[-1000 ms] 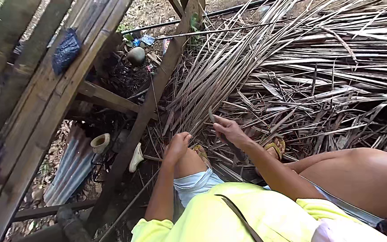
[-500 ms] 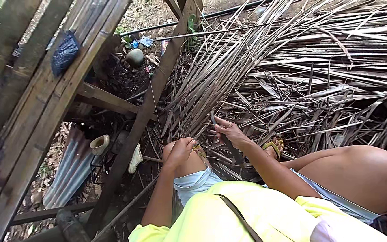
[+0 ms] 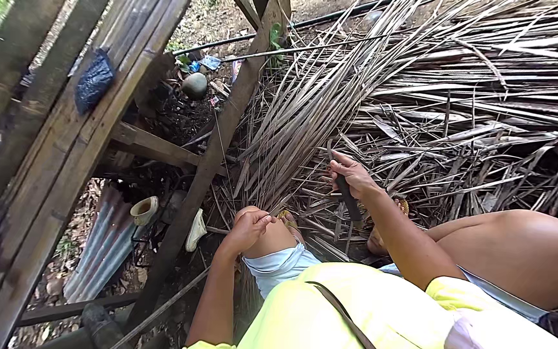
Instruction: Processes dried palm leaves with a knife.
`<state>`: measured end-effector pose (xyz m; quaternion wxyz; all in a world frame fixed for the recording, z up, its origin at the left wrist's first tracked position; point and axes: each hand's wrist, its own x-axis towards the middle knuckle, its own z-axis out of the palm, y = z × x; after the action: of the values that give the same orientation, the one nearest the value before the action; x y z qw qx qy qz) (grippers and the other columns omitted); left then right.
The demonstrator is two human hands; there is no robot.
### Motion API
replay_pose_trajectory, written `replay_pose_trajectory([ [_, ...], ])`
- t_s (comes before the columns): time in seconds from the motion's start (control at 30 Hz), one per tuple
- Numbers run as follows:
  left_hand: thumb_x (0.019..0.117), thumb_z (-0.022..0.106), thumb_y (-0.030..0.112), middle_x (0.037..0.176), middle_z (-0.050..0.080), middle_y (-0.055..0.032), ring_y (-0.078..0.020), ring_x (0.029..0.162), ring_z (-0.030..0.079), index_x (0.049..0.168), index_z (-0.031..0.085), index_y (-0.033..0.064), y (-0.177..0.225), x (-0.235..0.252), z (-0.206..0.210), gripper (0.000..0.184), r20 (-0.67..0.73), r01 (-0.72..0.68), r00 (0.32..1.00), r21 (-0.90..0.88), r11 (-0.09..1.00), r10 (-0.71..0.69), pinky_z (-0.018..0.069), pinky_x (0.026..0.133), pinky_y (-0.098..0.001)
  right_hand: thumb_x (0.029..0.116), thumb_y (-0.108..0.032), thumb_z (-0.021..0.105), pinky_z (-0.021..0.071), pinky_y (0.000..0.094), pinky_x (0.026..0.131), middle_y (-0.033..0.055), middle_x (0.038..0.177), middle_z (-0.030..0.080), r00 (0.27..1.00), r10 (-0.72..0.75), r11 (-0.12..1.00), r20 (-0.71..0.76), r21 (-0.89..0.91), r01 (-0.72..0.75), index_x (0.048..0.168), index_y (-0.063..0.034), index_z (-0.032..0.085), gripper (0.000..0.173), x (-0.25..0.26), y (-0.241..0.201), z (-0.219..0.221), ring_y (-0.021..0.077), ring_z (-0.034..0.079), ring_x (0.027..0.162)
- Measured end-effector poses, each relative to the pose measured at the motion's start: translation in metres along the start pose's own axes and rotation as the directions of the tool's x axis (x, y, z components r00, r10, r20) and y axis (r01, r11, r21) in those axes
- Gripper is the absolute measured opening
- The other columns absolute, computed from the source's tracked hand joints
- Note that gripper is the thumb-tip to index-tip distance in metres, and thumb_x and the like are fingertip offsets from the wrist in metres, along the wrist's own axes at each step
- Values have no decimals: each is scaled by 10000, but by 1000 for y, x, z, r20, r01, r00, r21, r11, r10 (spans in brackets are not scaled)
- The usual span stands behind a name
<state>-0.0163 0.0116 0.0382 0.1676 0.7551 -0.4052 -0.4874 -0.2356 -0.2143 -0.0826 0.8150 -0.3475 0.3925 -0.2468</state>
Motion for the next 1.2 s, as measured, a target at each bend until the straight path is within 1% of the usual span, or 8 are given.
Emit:
replay_pose_trajectory([
  [0.4, 1098, 467, 128, 619, 431, 103, 15, 510, 379, 1081, 705, 43, -5, -18, -11, 253, 8, -26, 1000, -56, 998, 27, 341, 511, -156, 1088, -159, 502, 502, 249, 437, 1, 742, 569, 991, -112, 994, -73, -1, 112, 1535, -156, 433, 452, 23, -30, -32, 96, 546, 499],
  [0.67, 1089, 486, 140, 625, 443, 113, 21, 518, 385, 1068, 717, 70, -21, -31, -23, 242, -21, -28, 999, -86, 996, 26, 344, 514, -153, 1093, -194, 495, 521, 243, 466, -23, 816, 570, 949, -213, 977, -233, -37, 210, 1498, -191, 459, 406, 33, -57, -85, 77, 556, 536],
  [0.87, 1084, 494, 130, 626, 461, 114, 21, 520, 395, 1053, 718, 67, -30, -35, -34, 235, -64, -27, 998, -67, 997, 22, 348, 517, -152, 1096, -229, 498, 533, 247, 463, -44, 802, 558, 870, -262, 959, -417, -14, 282, 1437, -198, 487, 343, 28, -68, -130, 72, 554, 518],
  [1.0, 1094, 497, 146, 644, 485, 90, 3, 532, 415, 1095, 720, 52, -35, -37, -41, 242, -198, 51, 979, 3, 999, -49, 367, 534, -168, 1097, -281, 494, 533, 269, 490, -26, 824, 531, 746, -258, 934, -613, 39, 355, 1478, -215, 420, 394, 25, -70, -153, 93, 546, 534],
  [1.07, 1093, 524, 193, 700, 556, 47, -32, 591, 483, 1153, 737, 68, -33, -31, -38, 254, -298, 116, 951, 95, 989, -83, 431, 606, -220, 1110, -297, 459, 517, 258, 489, -24, 814, 517, 729, -262, 940, -632, 2, 340, 1512, -216, 380, 417, 17, -75, -144, 88, 536, 532],
  [1.1, 1089, 539, 226, 780, 635, 6, -76, 669, 556, 1204, 741, 92, -29, -25, -34, 268, -341, 156, 935, 151, 976, -97, 486, 688, -282, 1117, -297, 441, 516, 251, 483, -29, 802, 514, 757, -273, 948, -594, -31, 318, 1501, -198, 380, 401, 12, -76, -129, 81, 536, 528],
  [1.17, 1088, 539, 253, 1095, 753, -111, -242, 996, 703, 1326, 707, 112, -14, -11, -20, 324, -400, 215, 910, 227, 950, -111, 534, 953, -486, 1121, -282, 423, 517, 242, 473, -46, 755, 528, 866, -286, 958, -411, -93, 272, 1456, -164, 428, 355, -2, -70, -81, 65, 544, 520],
  [1.2, 1093, 526, 261, 1214, 739, -139, -307, 1131, 696, 1374, 681, 125, -5, -4, -12, 348, -422, 227, 901, 265, 937, -99, 500, 1034, -553, 1121, -269, 412, 512, 242, 476, -47, 732, 531, 922, -274, 961, -274, -117, 251, 1448, -147, 457, 352, -11, -63, -54, 61, 536, 518],
])
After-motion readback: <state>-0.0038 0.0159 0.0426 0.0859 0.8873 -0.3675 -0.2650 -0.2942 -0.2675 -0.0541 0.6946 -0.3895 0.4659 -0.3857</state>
